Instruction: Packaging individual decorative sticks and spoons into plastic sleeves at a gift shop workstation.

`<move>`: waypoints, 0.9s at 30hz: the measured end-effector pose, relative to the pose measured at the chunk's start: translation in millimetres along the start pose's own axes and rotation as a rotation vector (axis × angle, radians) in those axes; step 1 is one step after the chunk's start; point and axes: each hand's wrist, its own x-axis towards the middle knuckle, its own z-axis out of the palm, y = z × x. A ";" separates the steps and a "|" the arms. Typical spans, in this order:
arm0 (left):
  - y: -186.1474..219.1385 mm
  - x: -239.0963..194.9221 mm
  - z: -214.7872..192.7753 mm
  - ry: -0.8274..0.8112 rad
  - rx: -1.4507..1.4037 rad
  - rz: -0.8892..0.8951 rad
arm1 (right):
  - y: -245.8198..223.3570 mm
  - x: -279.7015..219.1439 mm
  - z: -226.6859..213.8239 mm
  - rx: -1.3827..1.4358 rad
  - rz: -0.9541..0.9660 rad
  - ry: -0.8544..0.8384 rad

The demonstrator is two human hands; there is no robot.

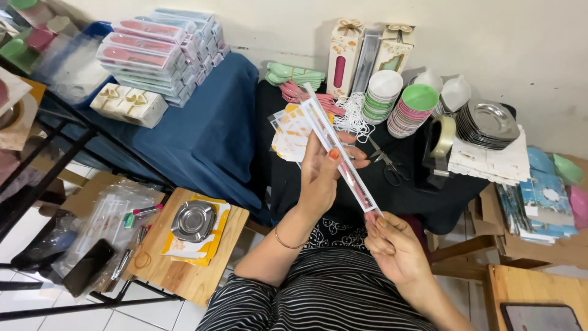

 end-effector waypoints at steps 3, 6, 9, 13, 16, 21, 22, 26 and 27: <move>-1.4 0.0 -0.9 0.037 -0.019 -0.014 | -0.3 0.0 1.0 0.003 0.006 -0.011; -1.3 0.1 -2.0 0.017 -0.051 -0.021 | 0.6 0.7 -1.8 0.035 0.022 -0.030; 3.4 0.3 1.4 0.009 -0.055 -0.025 | -0.6 0.7 -2.0 0.058 0.001 -0.024; 3.2 -0.4 0.4 0.011 -0.039 -0.025 | 1.6 0.2 -3.0 0.023 0.032 -0.045; 3.7 1.7 -2.7 0.029 -0.034 0.004 | 0.4 3.4 1.8 -0.043 0.019 0.015; 0.0 0.4 -2.4 0.023 -0.029 -0.020 | 0.2 5.8 5.4 -0.070 -0.024 0.025; 0.4 0.4 -1.8 0.022 -0.029 -0.020 | 1.1 5.8 3.0 -0.070 -0.025 0.025; -1.4 0.9 -2.9 0.023 -0.026 -0.037 | 2.3 5.7 -0.6 0.020 0.002 -0.032; -2.8 0.6 -4.2 0.032 -0.028 -0.037 | 2.4 5.4 0.0 0.023 0.004 -0.051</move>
